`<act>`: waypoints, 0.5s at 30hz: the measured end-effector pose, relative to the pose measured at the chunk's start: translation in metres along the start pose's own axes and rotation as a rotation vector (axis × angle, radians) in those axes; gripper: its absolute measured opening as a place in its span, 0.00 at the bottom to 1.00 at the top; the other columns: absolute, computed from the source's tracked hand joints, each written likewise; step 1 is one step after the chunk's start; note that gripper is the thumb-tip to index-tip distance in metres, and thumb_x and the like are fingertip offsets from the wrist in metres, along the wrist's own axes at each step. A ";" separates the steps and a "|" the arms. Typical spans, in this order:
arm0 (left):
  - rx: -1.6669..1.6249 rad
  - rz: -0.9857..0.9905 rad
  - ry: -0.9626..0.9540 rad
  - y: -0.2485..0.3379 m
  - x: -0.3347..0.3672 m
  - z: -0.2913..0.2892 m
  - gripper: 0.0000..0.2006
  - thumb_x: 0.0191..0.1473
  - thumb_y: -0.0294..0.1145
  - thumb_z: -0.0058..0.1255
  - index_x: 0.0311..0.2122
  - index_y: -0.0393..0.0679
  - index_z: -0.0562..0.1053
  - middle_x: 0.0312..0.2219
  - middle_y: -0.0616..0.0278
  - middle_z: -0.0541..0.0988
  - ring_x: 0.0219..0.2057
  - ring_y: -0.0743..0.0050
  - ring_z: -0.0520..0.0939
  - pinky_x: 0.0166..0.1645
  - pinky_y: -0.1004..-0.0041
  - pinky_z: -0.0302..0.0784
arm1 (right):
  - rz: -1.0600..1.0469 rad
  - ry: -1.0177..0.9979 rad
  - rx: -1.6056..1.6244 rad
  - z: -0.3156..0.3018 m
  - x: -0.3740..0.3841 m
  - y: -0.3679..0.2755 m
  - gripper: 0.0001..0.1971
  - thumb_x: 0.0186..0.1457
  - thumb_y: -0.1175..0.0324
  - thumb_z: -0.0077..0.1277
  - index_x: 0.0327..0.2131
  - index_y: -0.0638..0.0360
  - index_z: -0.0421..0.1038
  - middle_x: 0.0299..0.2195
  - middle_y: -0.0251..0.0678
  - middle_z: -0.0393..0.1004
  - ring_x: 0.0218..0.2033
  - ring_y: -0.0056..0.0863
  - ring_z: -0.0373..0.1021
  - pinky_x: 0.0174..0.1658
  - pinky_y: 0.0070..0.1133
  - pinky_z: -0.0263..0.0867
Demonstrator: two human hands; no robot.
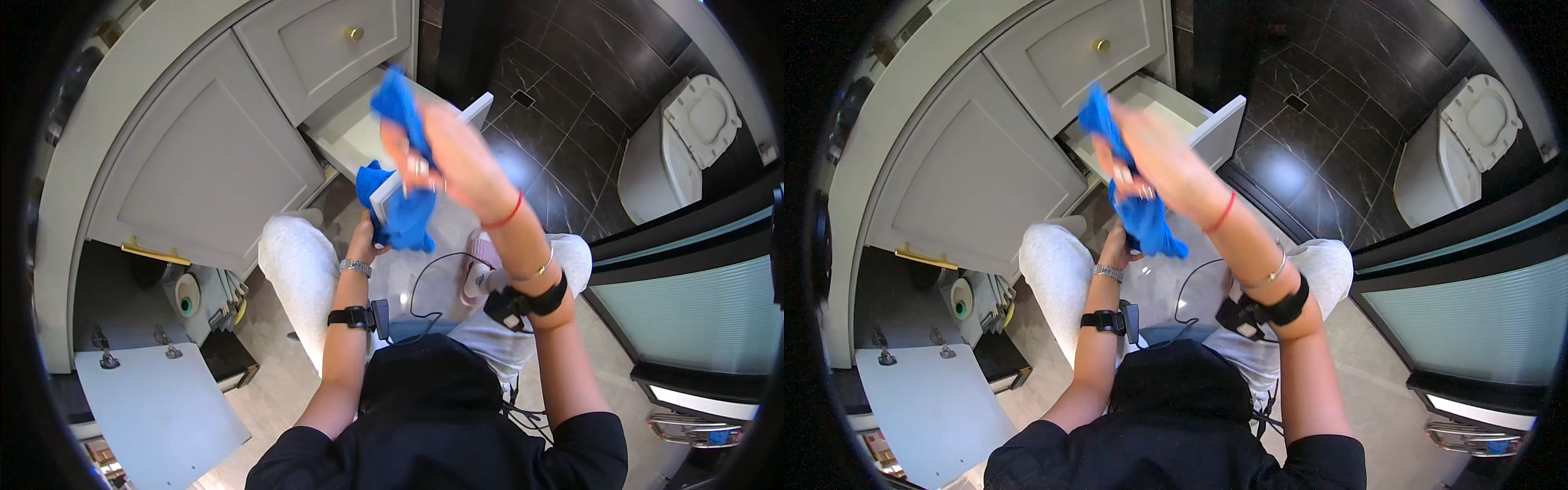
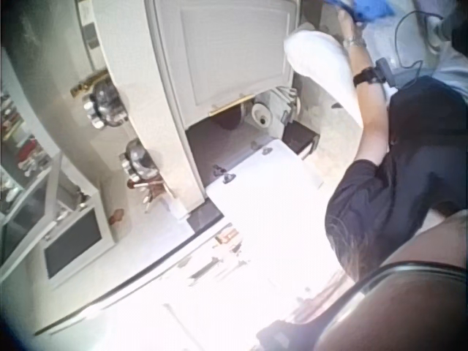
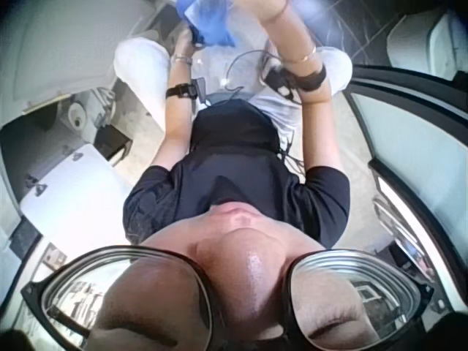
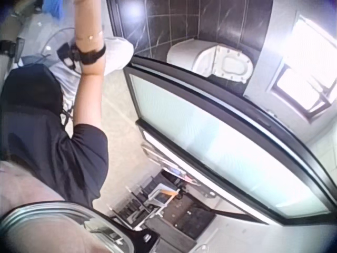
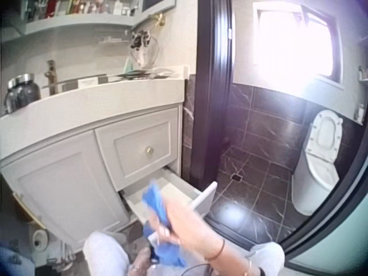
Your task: Cleaning the edge of a bathroom drawer with a blue cloth.
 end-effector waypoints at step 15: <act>-0.066 0.037 0.013 -0.015 0.019 0.008 0.36 0.56 0.68 0.26 0.57 0.52 0.66 0.51 0.62 0.73 0.48 0.70 0.73 0.51 0.60 0.67 | -0.164 0.159 -1.463 -0.047 0.002 0.103 0.16 0.57 0.61 0.44 0.20 0.60 0.71 0.22 0.41 0.72 0.30 0.41 0.70 0.40 0.34 0.64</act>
Point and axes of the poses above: each hand's wrist, its own x-axis towards the middle knuckle, its own z-axis out of the palm, y = z × x, the point moved 6 cm from there along x, towards the middle knuckle
